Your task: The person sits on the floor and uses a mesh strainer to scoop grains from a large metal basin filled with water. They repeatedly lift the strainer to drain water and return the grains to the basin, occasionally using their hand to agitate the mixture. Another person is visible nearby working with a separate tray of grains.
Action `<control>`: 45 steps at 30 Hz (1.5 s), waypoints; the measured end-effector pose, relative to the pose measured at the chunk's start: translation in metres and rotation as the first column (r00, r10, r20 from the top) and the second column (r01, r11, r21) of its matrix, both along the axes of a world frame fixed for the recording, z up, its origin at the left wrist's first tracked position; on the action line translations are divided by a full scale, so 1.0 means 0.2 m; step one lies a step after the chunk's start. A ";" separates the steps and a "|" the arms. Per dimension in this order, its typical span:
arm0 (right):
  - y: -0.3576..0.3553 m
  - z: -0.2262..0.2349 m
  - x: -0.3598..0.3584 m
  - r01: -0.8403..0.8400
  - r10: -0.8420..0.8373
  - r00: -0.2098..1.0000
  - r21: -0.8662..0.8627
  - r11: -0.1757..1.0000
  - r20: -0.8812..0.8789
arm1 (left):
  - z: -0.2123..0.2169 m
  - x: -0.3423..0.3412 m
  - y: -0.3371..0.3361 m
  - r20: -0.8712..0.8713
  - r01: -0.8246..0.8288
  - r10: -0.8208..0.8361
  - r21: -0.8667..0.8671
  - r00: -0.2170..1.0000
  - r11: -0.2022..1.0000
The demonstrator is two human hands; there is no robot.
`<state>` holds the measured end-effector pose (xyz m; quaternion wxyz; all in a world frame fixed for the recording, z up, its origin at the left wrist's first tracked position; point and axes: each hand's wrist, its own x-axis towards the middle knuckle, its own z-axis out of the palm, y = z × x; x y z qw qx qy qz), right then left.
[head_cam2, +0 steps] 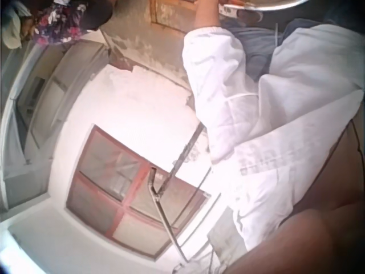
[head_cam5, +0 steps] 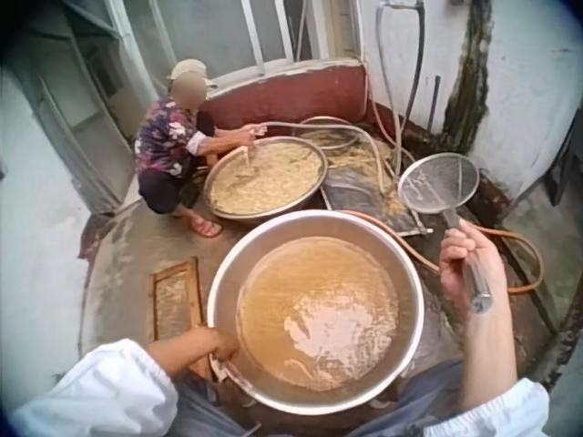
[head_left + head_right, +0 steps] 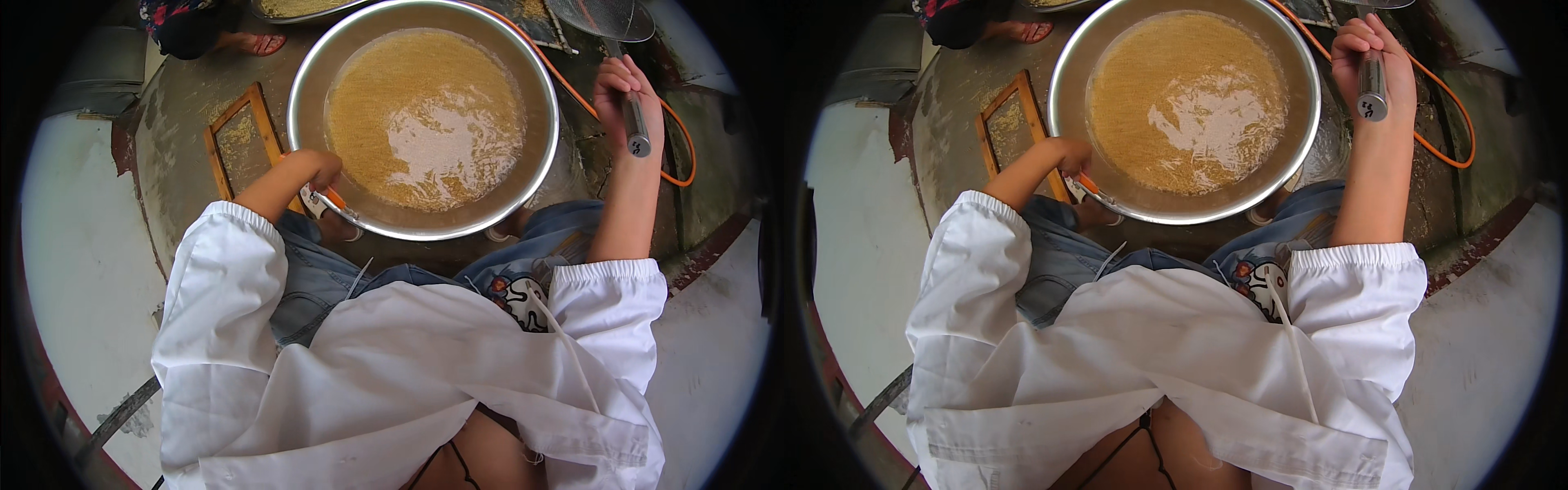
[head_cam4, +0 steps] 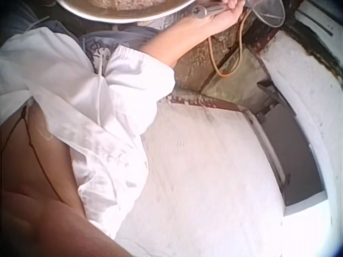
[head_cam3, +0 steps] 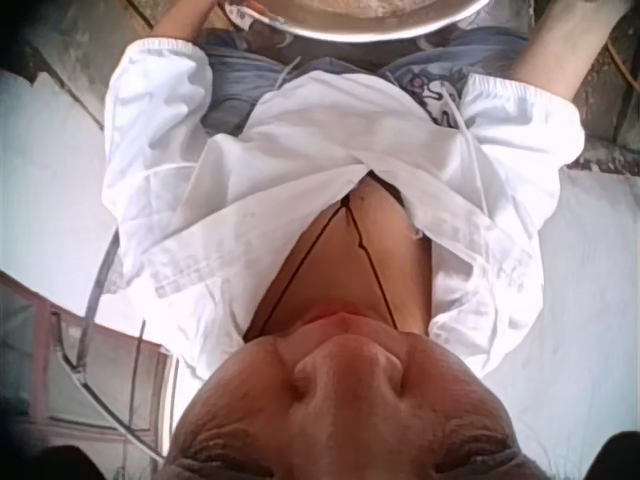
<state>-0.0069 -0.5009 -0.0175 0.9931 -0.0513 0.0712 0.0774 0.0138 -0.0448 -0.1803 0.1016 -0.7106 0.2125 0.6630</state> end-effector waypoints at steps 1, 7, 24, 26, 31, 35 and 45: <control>0.01 0.01 0.00 -0.011 0.011 1.000 -0.003 1.000 -0.001 | 0.02 0.01 0.01 0.031 0.099 -0.099 -0.004 0.995 0.995; 0.03 -0.01 0.01 0.004 -0.005 0.999 -0.011 1.000 -0.036 | 0.16 0.16 0.17 0.296 0.044 -0.074 0.109 0.952 0.993; 0.11 0.04 0.01 0.063 -0.075 0.987 -0.093 0.994 -0.144 | 0.37 0.39 0.54 0.833 -0.280 0.358 -0.256 0.422 0.925; 0.13 0.05 0.01 0.081 -0.099 0.982 -0.114 0.990 -0.159 | 0.40 0.43 0.52 0.815 -0.377 0.468 -0.338 0.341 0.862; 0.15 0.05 0.01 0.089 -0.108 0.981 -0.123 0.988 -0.159 | 0.50 0.49 0.52 0.809 -0.251 0.557 -0.509 0.187 0.823; 0.15 0.04 0.01 0.075 -0.095 0.982 -0.125 0.989 -0.162 | 0.73 0.52 0.45 0.764 -0.195 0.608 -0.576 0.216 0.793; 0.15 0.05 0.00 0.093 -0.106 0.982 -0.092 0.991 -0.158 | 0.90 0.21 -0.29 0.692 -0.036 0.643 -0.671 0.327 0.741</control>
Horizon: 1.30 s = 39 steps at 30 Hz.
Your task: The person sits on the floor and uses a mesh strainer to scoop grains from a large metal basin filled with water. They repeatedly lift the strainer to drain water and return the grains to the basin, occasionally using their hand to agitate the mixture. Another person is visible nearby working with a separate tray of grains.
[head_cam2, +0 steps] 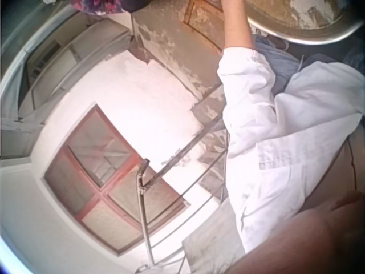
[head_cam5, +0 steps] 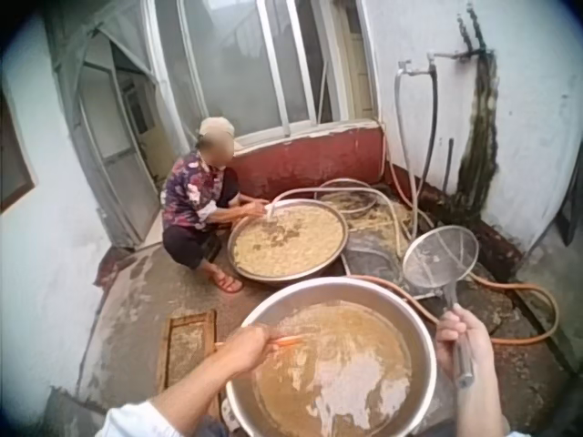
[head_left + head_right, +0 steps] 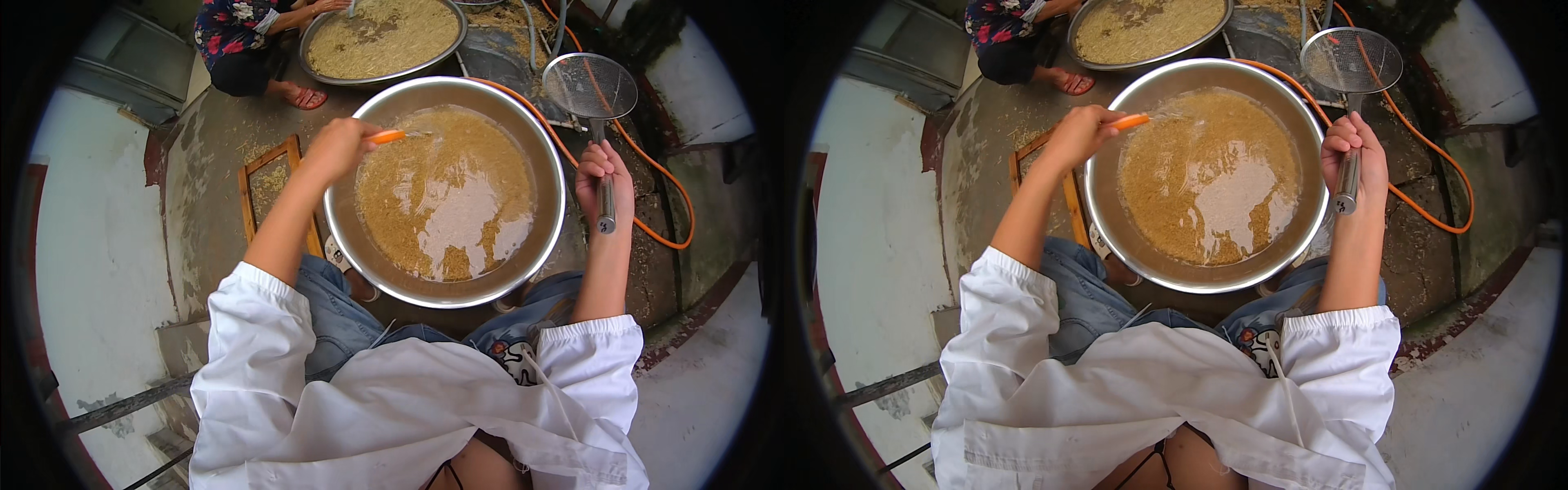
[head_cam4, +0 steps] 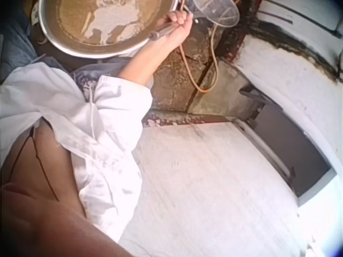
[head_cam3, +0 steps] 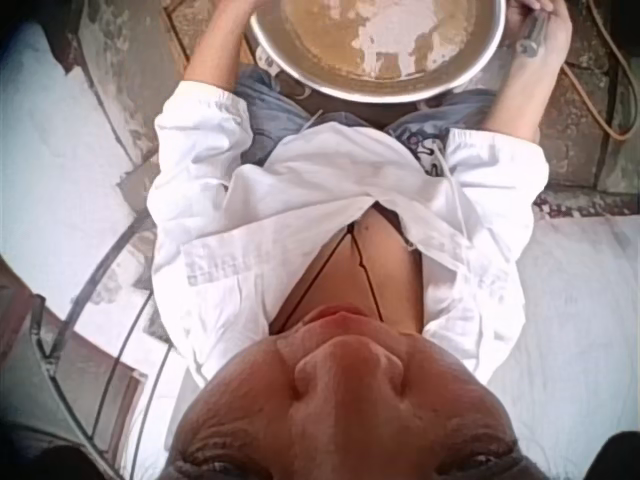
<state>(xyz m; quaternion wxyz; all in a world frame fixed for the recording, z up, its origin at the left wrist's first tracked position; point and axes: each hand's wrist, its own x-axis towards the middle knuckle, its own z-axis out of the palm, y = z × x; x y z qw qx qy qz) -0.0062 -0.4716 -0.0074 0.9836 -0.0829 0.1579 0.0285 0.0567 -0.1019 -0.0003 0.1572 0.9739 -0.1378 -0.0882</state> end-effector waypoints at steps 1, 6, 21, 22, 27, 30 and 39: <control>0.01 0.00 0.00 -0.003 0.003 1.000 -0.004 1.000 0.000 | -0.10 -0.04 -0.07 -0.025 0.032 -0.033 -0.021 0.999 0.999; 0.03 0.02 0.00 -0.010 0.010 1.000 -0.019 1.000 -0.023 | -0.74 -0.31 -0.32 -0.077 0.171 -0.164 0.101 0.984 0.980; 0.07 -0.02 0.02 -0.042 0.039 0.998 -0.054 0.998 -0.052 | -1.57 -0.66 -0.04 -0.343 0.316 -0.232 0.212 0.910 0.925; 0.08 -0.03 0.03 -0.045 0.042 0.998 -0.050 0.998 -0.054 | -1.63 -0.64 0.03 -0.401 0.326 -0.223 0.211 0.889 0.921; 0.08 -0.03 0.04 -0.049 0.046 0.997 -0.050 0.998 -0.069 | -1.51 -0.65 0.09 -0.537 0.355 -0.181 0.240 0.824 0.904; 0.11 -0.04 0.06 -0.071 0.068 0.996 -0.046 0.996 -0.065 | -1.42 -0.66 0.10 -0.541 0.327 -0.100 0.341 0.835 0.881; 0.14 -0.06 0.11 -0.118 0.119 0.991 0.022 0.993 -0.057 | -1.21 -0.65 0.15 -0.461 0.102 0.208 0.561 0.862 0.822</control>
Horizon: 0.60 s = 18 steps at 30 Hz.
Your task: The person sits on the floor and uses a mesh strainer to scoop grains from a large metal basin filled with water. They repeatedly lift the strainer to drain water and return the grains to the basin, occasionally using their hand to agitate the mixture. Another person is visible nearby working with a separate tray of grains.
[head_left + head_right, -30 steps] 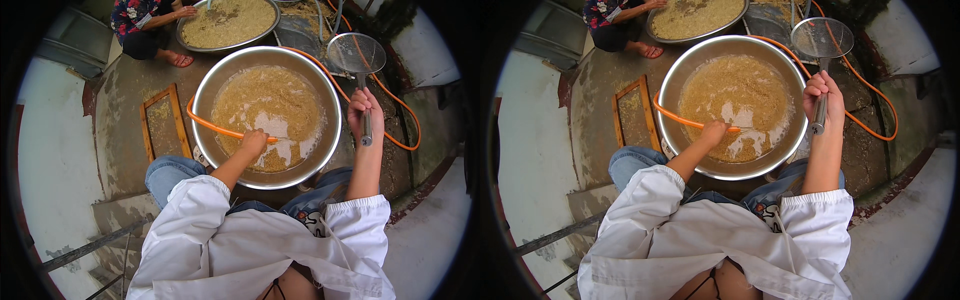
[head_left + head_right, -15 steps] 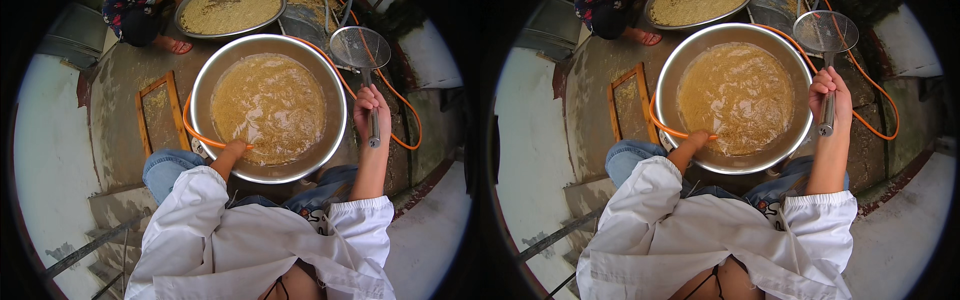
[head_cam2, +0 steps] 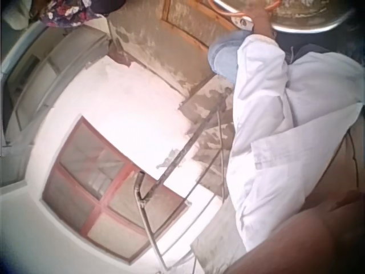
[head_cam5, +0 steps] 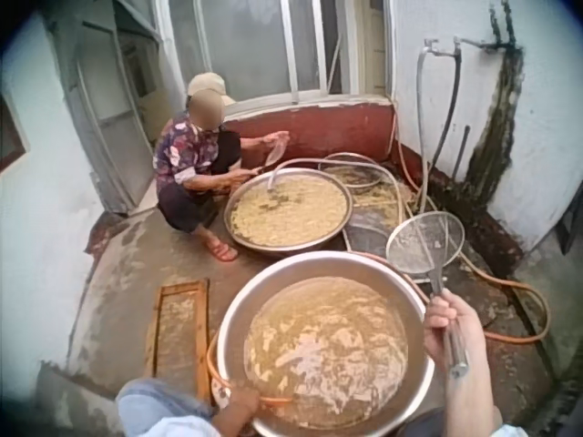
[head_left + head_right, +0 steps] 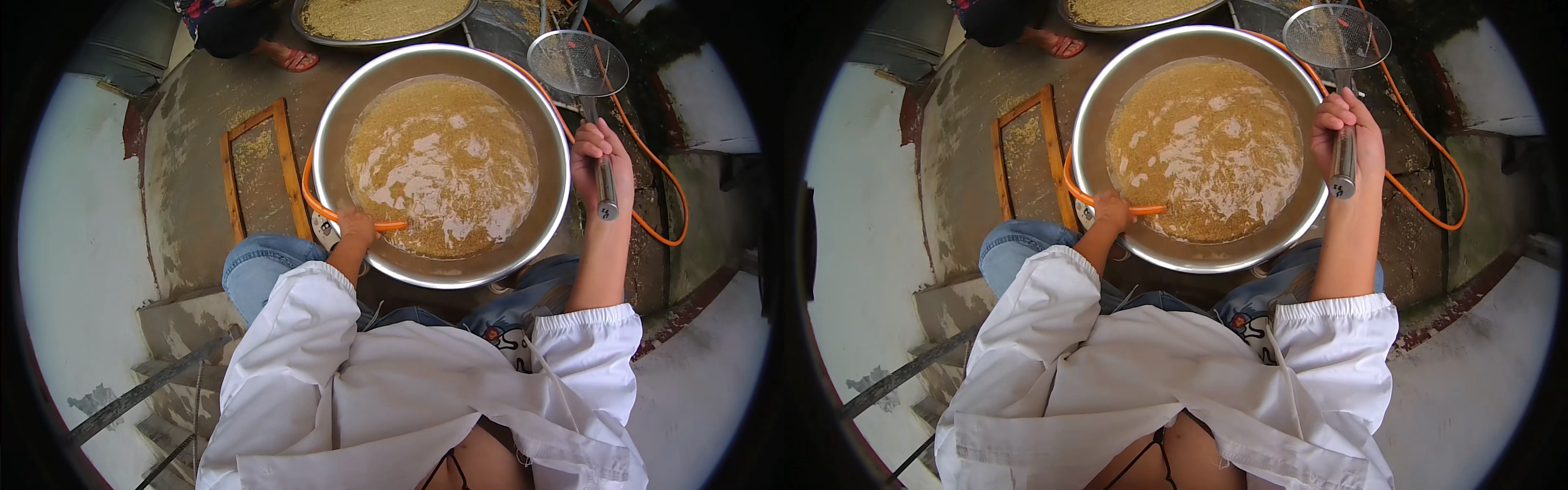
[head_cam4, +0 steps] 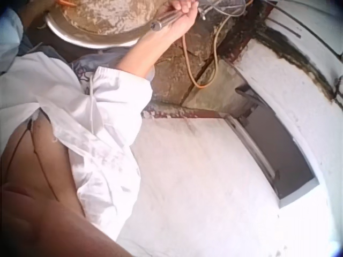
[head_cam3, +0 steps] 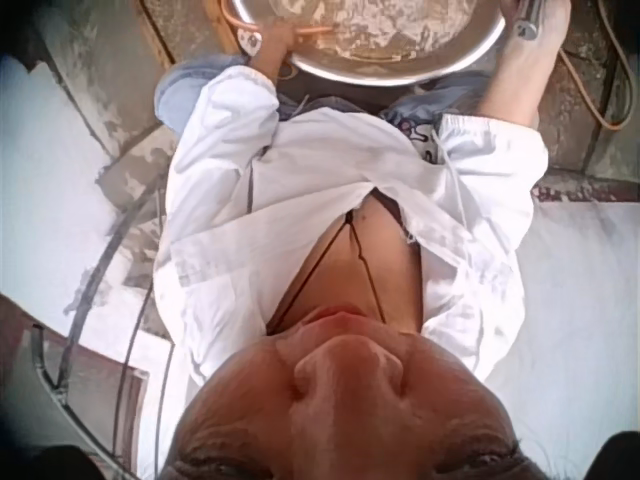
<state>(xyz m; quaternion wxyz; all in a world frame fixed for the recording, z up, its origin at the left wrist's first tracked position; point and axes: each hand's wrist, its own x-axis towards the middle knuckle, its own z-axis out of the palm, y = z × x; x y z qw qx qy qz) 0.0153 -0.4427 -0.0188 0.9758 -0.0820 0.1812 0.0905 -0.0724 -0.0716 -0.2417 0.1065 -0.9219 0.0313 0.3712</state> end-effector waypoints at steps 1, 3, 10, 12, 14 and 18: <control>0.01 0.01 0.00 -0.005 0.005 1.000 0.012 1.000 0.007 | 0.04 0.00 0.01 -0.021 0.024 -0.023 0.013 1.000 1.000; 0.03 0.02 0.00 0.012 -0.012 1.000 0.011 1.000 -0.003 | 0.05 0.02 0.05 -0.071 0.048 -0.045 0.047 0.996 0.998; 0.02 0.03 -0.01 0.040 -0.040 0.999 0.025 0.999 0.023 | 0.13 0.11 0.17 -0.093 0.015 -0.003 0.130 0.996 0.991; 0.02 0.02 -0.02 0.044 -0.045 0.999 0.028 0.999 0.031 | 0.08 0.10 0.20 -0.039 0.030 -0.024 0.144 0.999 0.989; 0.01 0.02 -0.01 0.041 -0.042 0.998 0.029 0.999 0.037 | 0.11 0.09 0.18 -0.026 0.043 -0.040 0.129 0.999 0.991; 0.00 0.03 -0.02 0.044 -0.045 0.998 0.029 0.999 0.048 | 0.09 0.11 0.17 -0.031 0.051 -0.048 0.098 0.998 0.994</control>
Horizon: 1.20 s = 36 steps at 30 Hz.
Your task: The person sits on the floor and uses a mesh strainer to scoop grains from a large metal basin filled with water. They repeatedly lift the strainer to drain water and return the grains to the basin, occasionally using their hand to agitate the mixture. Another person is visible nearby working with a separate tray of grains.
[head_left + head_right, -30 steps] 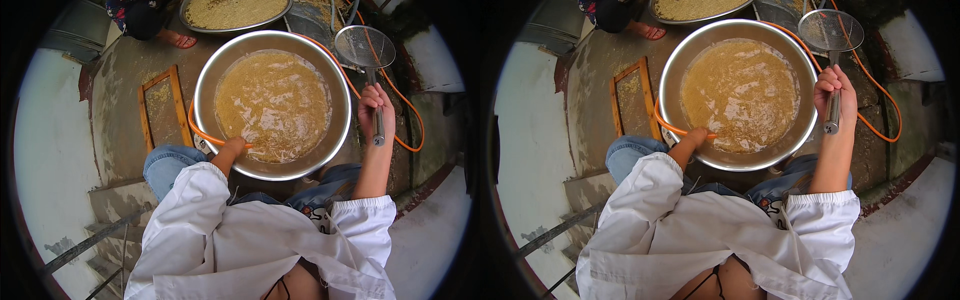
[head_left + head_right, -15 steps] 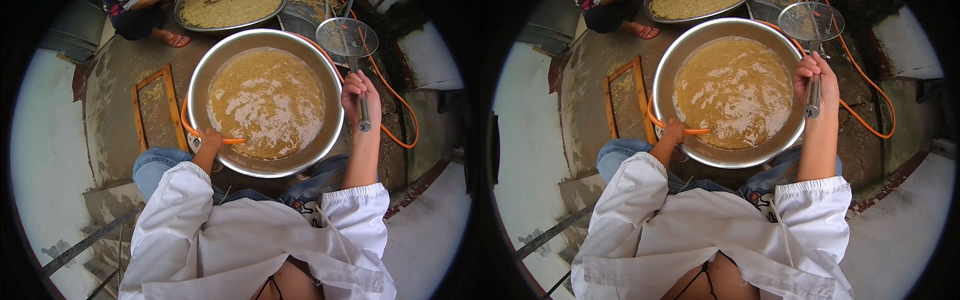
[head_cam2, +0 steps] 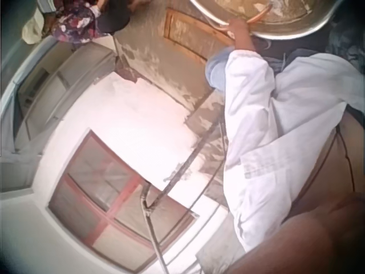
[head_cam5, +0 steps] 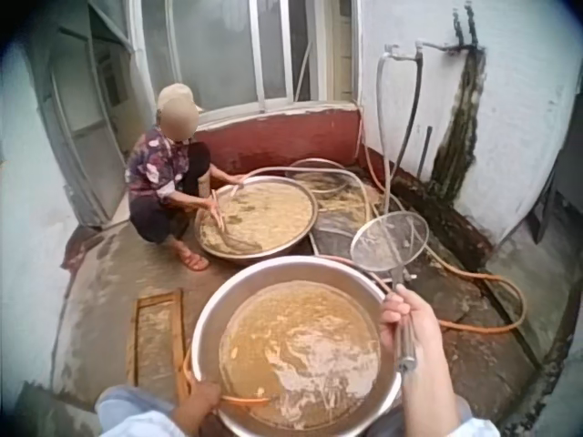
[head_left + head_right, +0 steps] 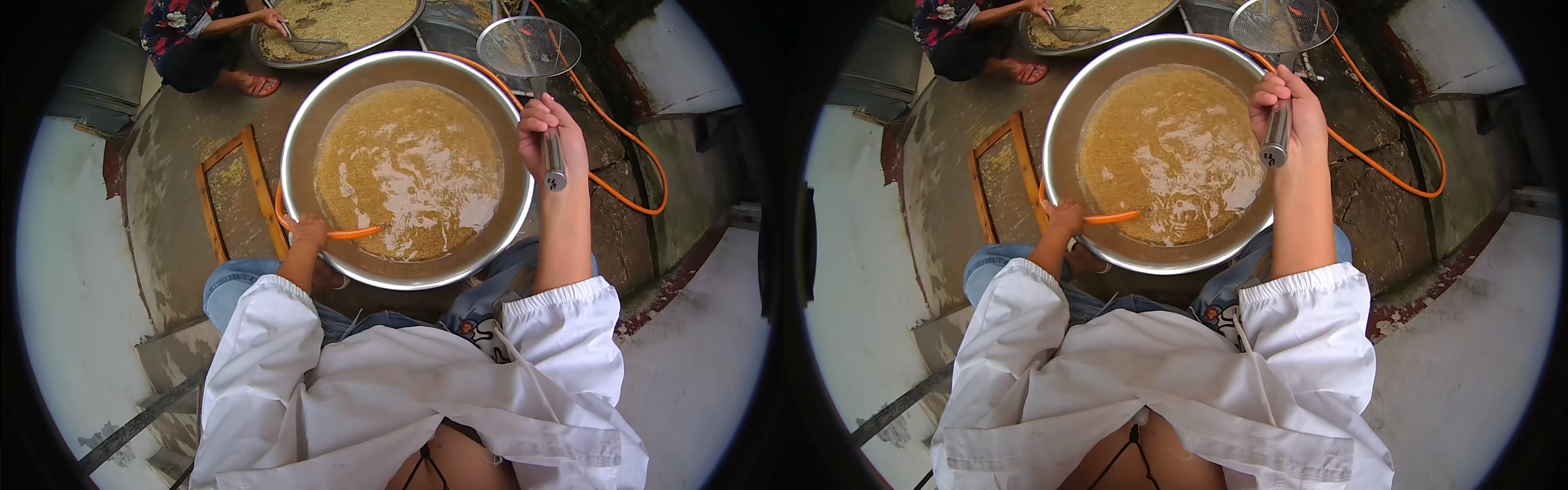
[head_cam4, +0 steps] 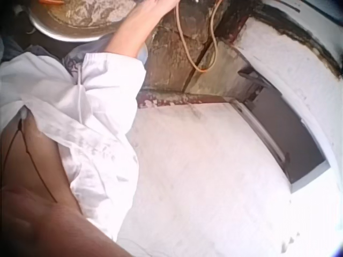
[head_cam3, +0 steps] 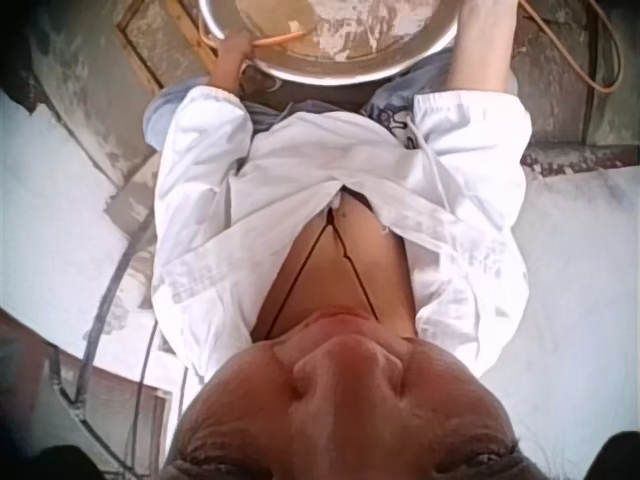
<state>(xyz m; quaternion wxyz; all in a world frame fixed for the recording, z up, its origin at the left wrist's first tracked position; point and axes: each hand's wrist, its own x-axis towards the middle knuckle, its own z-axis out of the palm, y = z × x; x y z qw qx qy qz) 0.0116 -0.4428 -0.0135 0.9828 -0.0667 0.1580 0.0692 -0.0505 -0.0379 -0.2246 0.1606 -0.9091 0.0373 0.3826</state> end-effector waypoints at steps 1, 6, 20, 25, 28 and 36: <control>0.00 0.00 -0.01 0.006 -0.006 1.000 0.000 1.000 -0.006 | 0.03 0.00 -0.03 -0.008 -0.006 0.006 -0.018 1.000 1.000; -0.05 0.02 -0.08 0.011 -0.011 1.000 0.019 1.000 -0.013 | 0.07 0.06 -0.21 0.227 -0.026 0.107 -0.333 0.968 0.943; -0.32 0.25 -0.54 0.354 -0.347 0.932 0.052 0.934 -0.106 | -0.32 0.59 -1.34 0.420 0.340 -0.050 -0.655 0.906 0.674; -0.46 0.21 -0.53 0.511 -0.499 0.855 0.067 0.857 -0.140 | -0.49 0.69 -1.59 0.381 0.404 -0.208 -0.558 0.901 0.725; -0.52 0.19 -0.51 0.567 -0.548 0.812 0.054 0.822 -0.200 | -0.59 0.72 -1.65 0.364 0.416 -0.241 -0.548 0.900 0.726; -0.57 0.16 -0.46 0.569 -0.542 0.803 0.046 0.821 -0.247 | -0.74 0.74 -1.64 0.377 0.479 -0.323 -0.463 0.868 0.746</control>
